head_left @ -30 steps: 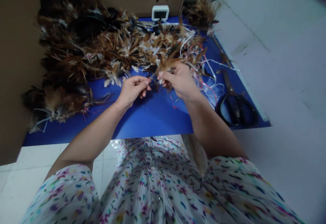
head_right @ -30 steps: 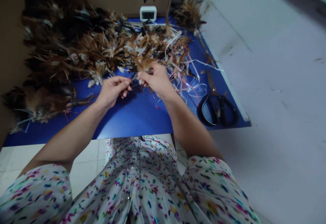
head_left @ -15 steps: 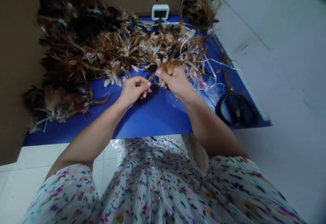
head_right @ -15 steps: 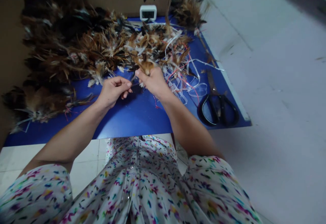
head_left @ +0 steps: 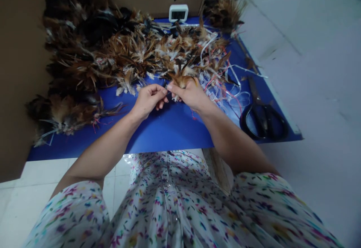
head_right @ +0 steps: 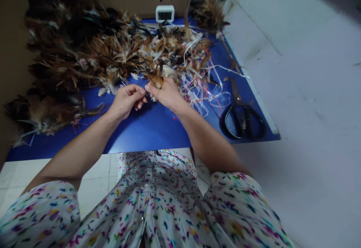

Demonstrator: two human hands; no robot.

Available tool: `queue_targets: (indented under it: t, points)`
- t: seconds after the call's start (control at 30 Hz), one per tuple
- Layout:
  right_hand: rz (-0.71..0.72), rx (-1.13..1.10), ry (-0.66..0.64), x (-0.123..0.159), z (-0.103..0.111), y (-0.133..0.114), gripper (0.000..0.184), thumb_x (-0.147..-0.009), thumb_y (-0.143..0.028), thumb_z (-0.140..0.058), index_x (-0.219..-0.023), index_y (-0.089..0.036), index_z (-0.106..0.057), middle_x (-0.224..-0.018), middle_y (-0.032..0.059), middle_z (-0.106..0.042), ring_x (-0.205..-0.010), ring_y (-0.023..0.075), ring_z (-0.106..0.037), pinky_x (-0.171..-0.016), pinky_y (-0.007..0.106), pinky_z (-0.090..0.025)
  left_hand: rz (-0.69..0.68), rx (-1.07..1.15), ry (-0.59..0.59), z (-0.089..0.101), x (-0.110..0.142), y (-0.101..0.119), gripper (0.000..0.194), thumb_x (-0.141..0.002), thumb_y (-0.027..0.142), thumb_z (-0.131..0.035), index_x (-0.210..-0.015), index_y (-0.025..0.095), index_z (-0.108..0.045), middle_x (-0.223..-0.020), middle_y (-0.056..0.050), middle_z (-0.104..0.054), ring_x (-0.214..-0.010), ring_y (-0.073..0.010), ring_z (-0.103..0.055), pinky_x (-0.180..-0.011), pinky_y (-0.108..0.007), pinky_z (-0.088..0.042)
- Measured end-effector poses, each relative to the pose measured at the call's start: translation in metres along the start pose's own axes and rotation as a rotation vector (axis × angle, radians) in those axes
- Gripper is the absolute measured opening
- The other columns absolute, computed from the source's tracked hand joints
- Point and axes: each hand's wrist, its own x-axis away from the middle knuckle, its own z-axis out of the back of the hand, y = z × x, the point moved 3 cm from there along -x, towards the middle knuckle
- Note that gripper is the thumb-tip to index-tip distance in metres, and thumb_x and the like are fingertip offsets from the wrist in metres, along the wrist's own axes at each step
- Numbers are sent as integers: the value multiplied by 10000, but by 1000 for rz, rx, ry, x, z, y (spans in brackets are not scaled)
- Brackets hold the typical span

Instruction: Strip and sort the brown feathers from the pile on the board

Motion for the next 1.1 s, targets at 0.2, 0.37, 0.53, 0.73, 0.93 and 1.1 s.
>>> queue_targets:
  t: [0.2,0.37,0.53,0.73,0.93,1.1]
  points:
    - [-47,-122,128,-5,8,2,448,-747,-638,-749,-692,-222,-592,-595,-1,-581,-505,118,-490,-455,278,-449,-19,12,17,0,-1,1,286,-793,371,-777,-705,174,-589,-552,29,-628,-373,-47,-480,-357,-169,-340]
    - [-47,-126,205,-7,17,7,397,-798,-604,-714,-745,-224,-613,-621,10,-579,-553,145,-553,-455,285,-469,-22,16,28,0,0,2,307,-781,384,-786,-697,166,-586,-554,23,-628,-376,-42,-479,-356,-166,-345]
    - [0,-100,249,-10,25,8,411,-838,-617,-672,-746,-224,-596,-595,-1,-548,-502,119,-518,-447,274,-465,-26,24,39,0,-1,2,301,-777,368,-789,-691,164,-585,-551,24,-625,-372,-39,-478,-351,-161,-340]
    - [-38,-146,322,-12,33,8,365,-812,-575,-713,-763,-228,-611,-598,3,-571,-514,126,-535,-424,266,-449,-22,29,47,0,-1,2,263,-792,330,-767,-697,169,-581,-560,26,-628,-372,-39,-481,-351,-161,-342]
    - [-22,-177,302,-22,47,27,418,-793,-658,-707,-896,-260,-633,-654,19,-605,-550,152,-584,-435,292,-462,-19,24,30,0,-1,-1,266,-787,358,-763,-726,170,-584,-573,25,-632,-386,-39,-481,-362,-158,-349]
    - [22,-149,367,-23,62,28,480,-807,-726,-648,-955,-271,-606,-765,41,-643,-634,186,-631,-474,323,-474,-78,-106,-24,-2,1,-4,286,-754,387,-782,-795,167,-604,-608,24,-629,-400,-48,-500,-372,-167,-362]
